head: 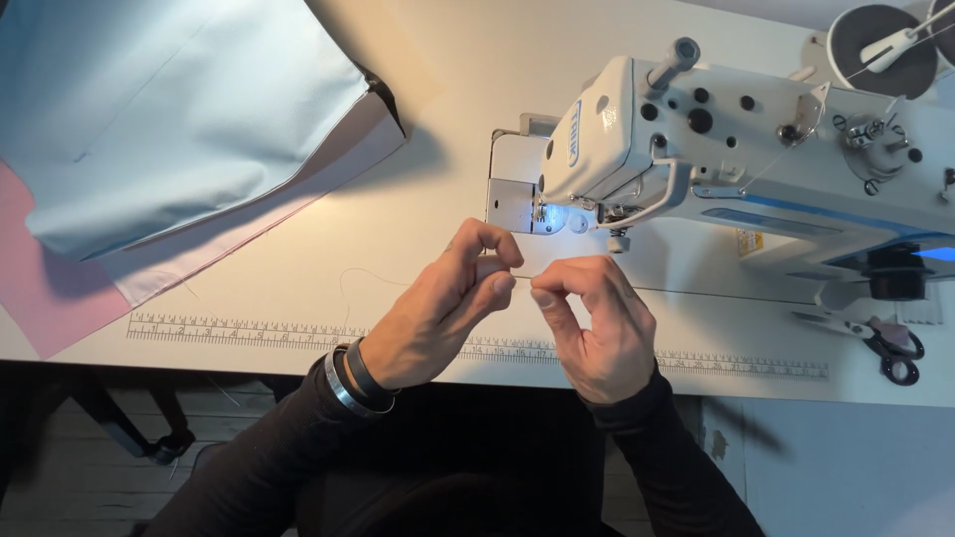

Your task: Threading an industrial sewing machine and preparing fabric for sewing.

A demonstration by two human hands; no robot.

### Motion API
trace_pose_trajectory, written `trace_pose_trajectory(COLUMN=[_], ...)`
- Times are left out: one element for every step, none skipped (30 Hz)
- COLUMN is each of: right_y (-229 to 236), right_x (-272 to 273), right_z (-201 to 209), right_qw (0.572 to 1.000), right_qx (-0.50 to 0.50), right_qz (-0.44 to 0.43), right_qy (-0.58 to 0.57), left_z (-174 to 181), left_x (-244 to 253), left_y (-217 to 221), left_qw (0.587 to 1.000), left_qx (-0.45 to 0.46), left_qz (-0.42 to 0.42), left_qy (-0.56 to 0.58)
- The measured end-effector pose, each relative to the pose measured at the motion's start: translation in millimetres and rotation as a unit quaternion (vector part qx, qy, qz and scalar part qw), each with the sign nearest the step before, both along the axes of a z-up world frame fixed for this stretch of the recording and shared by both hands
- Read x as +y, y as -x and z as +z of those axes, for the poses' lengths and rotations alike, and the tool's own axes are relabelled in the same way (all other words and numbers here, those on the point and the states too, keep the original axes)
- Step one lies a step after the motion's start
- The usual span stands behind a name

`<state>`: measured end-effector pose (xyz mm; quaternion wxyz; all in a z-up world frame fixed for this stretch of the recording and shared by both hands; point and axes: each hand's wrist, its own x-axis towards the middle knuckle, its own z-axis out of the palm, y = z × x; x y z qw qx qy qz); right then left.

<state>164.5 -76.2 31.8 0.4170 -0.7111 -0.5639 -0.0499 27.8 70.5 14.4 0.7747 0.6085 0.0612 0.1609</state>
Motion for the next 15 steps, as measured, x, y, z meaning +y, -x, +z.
trace_pose_trajectory(right_y=[1,2,3,5,8,9,9,10,12,12,13,13,13,15,17], right_x=[1,3,4,4,4,5,5,7,7,9,10,11,12,11,12], right_z=[5,10,10,10,9,8,7,6,7,8,10,8,6,3,5], right_qw=[1.000,0.999,0.999,0.999,0.999,0.999,0.999,0.999,0.999,0.999,0.999,0.999,0.999,0.999,0.999], right_qx=[0.013,0.025,0.023,0.024,0.024,0.025,0.023,0.020,0.020,0.020,0.021,0.017,0.011,0.007,0.007], right_qz=[0.016,0.036,0.038,0.034,0.029,0.034,0.035,0.033,0.036,0.038,0.039,0.041,0.037,0.033,0.036], right_qy=[0.002,0.003,0.004,-0.005,-0.014,-0.010,-0.007,-0.007,-0.005,0.006,0.017,0.016,-0.004,-0.022,-0.020], left_z=[1,1,3,5,7,8,10,12,11,9,8,7,5,2,7], left_x=[0,1,2,2,2,3,4,6,6,7,7,8,8,7,8], left_y=[0,1,1,2,4,6,7,8,10,11,11,12,13,15,16], left_qw=[1.000,1.000,1.000,1.000,1.000,1.000,1.000,1.000,1.000,1.000,1.000,1.000,1.000,1.000,1.000], left_qx=[0.007,0.013,0.012,0.009,0.006,0.006,-0.004,-0.015,-0.015,-0.020,-0.025,-0.028,-0.007,0.016,0.015], left_qz=[0.000,0.002,0.005,0.004,0.002,0.008,0.000,-0.011,-0.008,-0.006,-0.003,-0.001,-0.001,0.000,0.003], left_qy=[0.001,0.002,0.003,0.010,0.016,0.020,0.019,0.015,0.016,0.013,0.009,0.008,-0.003,-0.010,-0.008])
